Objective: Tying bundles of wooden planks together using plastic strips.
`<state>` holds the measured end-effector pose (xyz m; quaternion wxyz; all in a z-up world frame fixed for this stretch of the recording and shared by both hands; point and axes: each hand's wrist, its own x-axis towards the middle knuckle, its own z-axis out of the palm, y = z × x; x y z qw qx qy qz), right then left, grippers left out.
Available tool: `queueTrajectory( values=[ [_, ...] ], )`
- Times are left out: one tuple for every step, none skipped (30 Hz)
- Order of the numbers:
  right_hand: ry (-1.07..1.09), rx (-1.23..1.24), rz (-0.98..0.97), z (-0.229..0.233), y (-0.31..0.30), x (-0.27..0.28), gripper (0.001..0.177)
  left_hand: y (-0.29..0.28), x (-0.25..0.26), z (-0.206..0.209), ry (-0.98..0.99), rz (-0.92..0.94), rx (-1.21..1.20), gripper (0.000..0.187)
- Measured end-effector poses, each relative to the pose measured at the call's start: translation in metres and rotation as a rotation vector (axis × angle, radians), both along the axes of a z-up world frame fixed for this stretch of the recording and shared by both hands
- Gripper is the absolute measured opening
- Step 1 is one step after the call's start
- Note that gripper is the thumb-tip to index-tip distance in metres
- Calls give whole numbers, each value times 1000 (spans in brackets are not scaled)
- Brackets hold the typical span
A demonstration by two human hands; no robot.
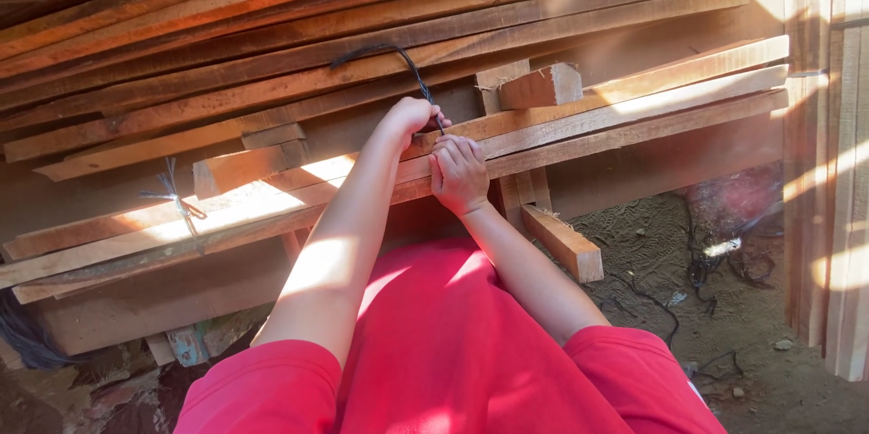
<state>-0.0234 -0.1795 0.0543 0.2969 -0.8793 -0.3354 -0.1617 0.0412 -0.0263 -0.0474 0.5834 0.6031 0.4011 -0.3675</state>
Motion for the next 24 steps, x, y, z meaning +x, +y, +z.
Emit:
queueTrajectory(
  values=[
    [4,5,3,0,0,2,25,1,2,9,-7,46,-24,26],
    [12,6,7,0,-2,0,25,0,0,18,-9,94,-53,26],
    [15,1,5,1,-3,1,25,-1,3,9,-6,92,-57,26],
    [18,8,8,2,-2,2,26,0,4,1,10,117,-75,27],
    [20,16,11,3,-2,2,26,0,5,-8,26,142,-93,29],
    [24,11,10,3,-1,2,26,-3,6,-4,30,141,-97,29],
    [23,15,10,4,-1,2,26,-7,8,1,13,173,-88,28],
    [20,20,10,5,0,3,27,-9,10,6,-4,204,-77,28],
    [23,16,8,5,-1,1,27,-12,8,-2,-1,203,-81,28],
    [22,16,6,5,-1,3,27,-14,9,-10,-34,222,-56,24],
    [21,16,3,6,0,4,27,-16,10,-18,-67,240,-32,20],
    [21,18,2,6,1,7,27,-18,11,-33,-67,239,-31,20],
    [19,24,0,7,2,9,28,-19,11,-48,-94,281,-28,20],
    [27,25,0,9,1,5,29,-23,4,-64,-111,325,-27,21],
    [37,22,0,13,-3,-1,29,-27,-5,-69,-100,325,-28,21],
    [115,96,41,15,-5,2,29,-28,-2,-74,-104,342,3,19],
    [193,170,84,19,-6,6,28,-29,1,-78,-107,360,33,18],
    [192,174,85,27,-5,6,28,-27,2,-73,-109,360,38,18],
    [247,224,113,36,-4,7,28,-26,3,-68,-93,356,65,17],
    [294,272,140,43,-4,9,27,-28,8,-63,-84,350,88,17],
    [286,273,139,43,-6,8,27,-31,4,-75,-92,348,88,17],
    [313,284,156,42,-6,9,27,-32,4,-87,-70,358,85,18],
    [339,294,173,41,-6,10,26,-33,4,-100,-48,369,82,18],
    [341,289,168,38,-5,9,26,-33,3,-90,-44,365,76,18]
  ],
)
